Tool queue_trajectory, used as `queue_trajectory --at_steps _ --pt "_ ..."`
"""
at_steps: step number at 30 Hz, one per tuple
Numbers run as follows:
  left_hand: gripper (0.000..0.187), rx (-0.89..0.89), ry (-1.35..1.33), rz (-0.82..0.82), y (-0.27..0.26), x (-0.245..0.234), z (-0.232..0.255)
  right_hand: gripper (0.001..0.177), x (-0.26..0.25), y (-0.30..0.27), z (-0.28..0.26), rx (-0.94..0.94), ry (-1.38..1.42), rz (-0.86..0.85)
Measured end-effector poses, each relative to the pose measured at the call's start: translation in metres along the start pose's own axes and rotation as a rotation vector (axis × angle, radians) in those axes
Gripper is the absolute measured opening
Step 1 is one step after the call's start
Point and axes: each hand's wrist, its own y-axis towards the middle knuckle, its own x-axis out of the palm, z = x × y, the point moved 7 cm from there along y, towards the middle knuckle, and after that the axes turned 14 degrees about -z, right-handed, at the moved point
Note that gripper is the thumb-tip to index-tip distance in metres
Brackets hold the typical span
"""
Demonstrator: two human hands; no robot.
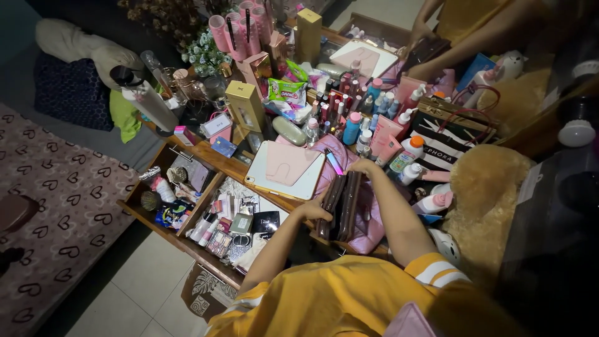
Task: The person sorts through cosmetics, toiletries, and small containers on a vanity, placing them into different travel cases and bags before moving the bags toward a suitcase on the bed.
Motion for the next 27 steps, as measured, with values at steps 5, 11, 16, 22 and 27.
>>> queue_trajectory --at_steps 5,11,16,22,27 --pt "0.123 0.100 -0.164 0.013 0.004 -0.003 -0.015 0.041 0.030 -0.115 -0.080 -0.026 0.071 0.126" --pt "0.106 0.142 -0.383 0.082 0.001 -0.006 -0.028 0.053 0.044 -0.150 -0.079 -0.048 0.213 0.314" --pt "0.101 0.141 -0.403 0.134 -0.002 -0.005 -0.021 0.060 0.035 -0.141 -0.036 -0.052 0.318 0.467" --pt "0.098 0.281 -0.380 0.108 0.008 -0.004 -0.020 0.098 0.084 -0.210 -0.061 -0.265 -0.179 0.605" --pt "0.099 0.278 -0.347 0.131 0.026 -0.005 -0.034 0.107 0.131 -0.244 -0.075 -0.338 -0.346 0.533"
